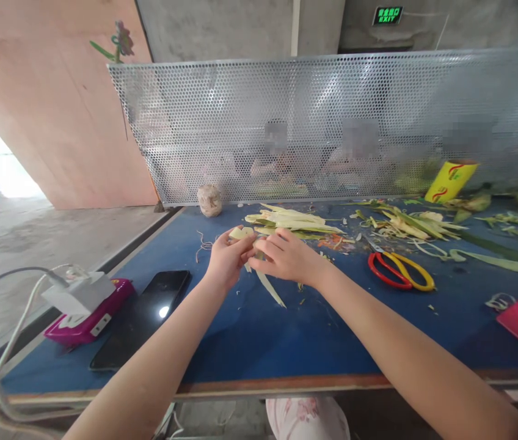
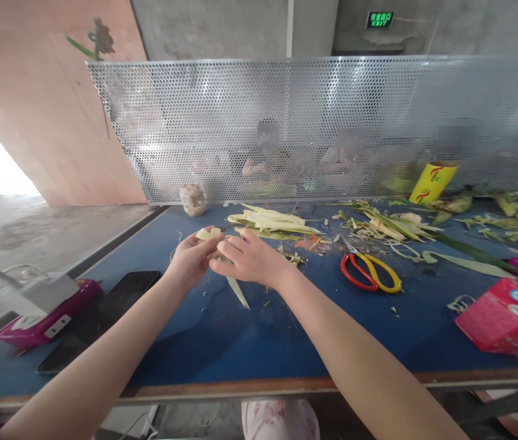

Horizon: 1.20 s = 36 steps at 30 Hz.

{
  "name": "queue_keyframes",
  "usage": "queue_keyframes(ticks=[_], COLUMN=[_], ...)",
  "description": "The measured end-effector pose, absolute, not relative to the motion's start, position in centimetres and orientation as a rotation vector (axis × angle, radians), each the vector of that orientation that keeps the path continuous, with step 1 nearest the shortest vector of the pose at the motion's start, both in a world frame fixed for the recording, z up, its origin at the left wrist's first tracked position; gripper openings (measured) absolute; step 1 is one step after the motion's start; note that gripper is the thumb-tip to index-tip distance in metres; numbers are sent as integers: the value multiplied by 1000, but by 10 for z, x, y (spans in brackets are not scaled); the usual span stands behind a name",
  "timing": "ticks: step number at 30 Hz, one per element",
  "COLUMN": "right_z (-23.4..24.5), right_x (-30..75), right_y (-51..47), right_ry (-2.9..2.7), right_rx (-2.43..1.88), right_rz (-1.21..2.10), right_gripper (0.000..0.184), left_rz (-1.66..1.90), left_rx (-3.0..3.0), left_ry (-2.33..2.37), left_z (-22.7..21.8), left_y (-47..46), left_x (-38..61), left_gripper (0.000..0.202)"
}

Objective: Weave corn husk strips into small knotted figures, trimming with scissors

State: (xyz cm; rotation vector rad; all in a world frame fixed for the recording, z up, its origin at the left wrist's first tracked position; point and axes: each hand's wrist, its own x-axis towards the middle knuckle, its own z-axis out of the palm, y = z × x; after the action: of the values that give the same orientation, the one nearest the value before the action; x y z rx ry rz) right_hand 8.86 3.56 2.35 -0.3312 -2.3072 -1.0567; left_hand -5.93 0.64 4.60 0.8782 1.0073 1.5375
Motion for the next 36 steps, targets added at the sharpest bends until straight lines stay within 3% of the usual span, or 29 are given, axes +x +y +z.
queue_keyframes(ticks=[7, 15, 20, 24, 30, 36], right_z=[28, 36, 34, 34, 37, 35], right_x=[90, 88, 86, 88, 89, 87], right_y=[32, 32, 45, 48, 41, 40], right_ry=[-2259, -1821, -1325, -916, -995, -1112], right_rx=[-410, -579, -729, -835, -880, -784], right_rz=[-845, 414, 1095, 1561, 1795, 1642], right_gripper=[21, 6, 16, 8, 11, 14], left_rz=[1552, 1475, 1441, 1446, 1479, 1487], left_rx=[905, 1114, 1061, 1014, 990, 995], left_ry=[999, 1051, 1036, 1028, 1081, 1028], left_z=[44, 45, 44, 42, 41, 41], left_y=[8, 3, 3, 7, 11, 12], left_x=[-58, -54, -52, -54, -57, -59], left_gripper=[52, 69, 64, 58, 52, 44])
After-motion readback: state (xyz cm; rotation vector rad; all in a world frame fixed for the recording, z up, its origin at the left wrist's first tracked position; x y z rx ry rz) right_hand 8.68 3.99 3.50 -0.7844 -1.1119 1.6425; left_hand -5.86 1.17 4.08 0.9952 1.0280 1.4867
